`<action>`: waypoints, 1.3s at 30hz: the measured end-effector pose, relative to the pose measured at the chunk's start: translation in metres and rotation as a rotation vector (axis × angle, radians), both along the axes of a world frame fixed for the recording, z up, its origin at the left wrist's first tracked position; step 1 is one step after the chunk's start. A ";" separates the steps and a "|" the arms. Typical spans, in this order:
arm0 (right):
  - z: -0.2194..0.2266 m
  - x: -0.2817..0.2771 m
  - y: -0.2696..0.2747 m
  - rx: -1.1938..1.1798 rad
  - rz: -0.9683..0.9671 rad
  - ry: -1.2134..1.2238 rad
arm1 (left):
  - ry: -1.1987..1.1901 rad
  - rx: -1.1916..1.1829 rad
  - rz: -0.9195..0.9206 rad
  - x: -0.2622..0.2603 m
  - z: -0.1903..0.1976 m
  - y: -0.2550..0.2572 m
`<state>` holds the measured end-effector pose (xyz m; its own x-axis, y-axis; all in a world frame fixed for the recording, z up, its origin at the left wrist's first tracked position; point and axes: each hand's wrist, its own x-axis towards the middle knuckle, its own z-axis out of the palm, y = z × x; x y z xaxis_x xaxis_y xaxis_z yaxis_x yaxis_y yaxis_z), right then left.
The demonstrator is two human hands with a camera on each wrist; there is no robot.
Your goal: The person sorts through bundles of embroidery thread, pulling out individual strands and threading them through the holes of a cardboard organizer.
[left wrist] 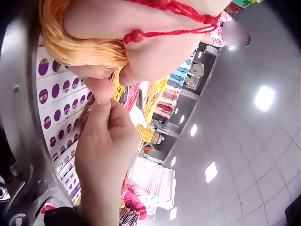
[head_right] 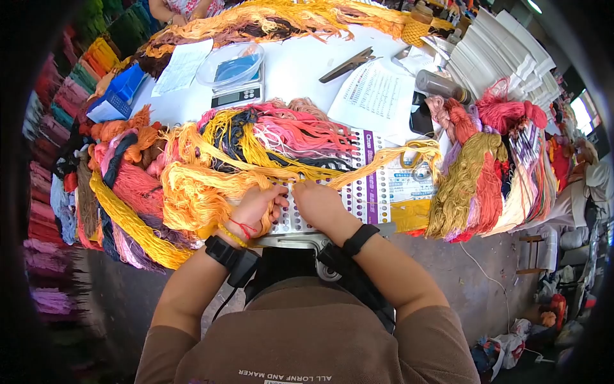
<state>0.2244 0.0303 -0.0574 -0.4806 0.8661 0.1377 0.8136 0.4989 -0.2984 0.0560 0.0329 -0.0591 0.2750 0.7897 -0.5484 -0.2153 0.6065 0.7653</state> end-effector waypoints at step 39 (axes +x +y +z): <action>0.027 -0.005 -0.009 -0.377 -0.291 0.264 | 0.548 0.472 -0.310 0.010 0.006 0.019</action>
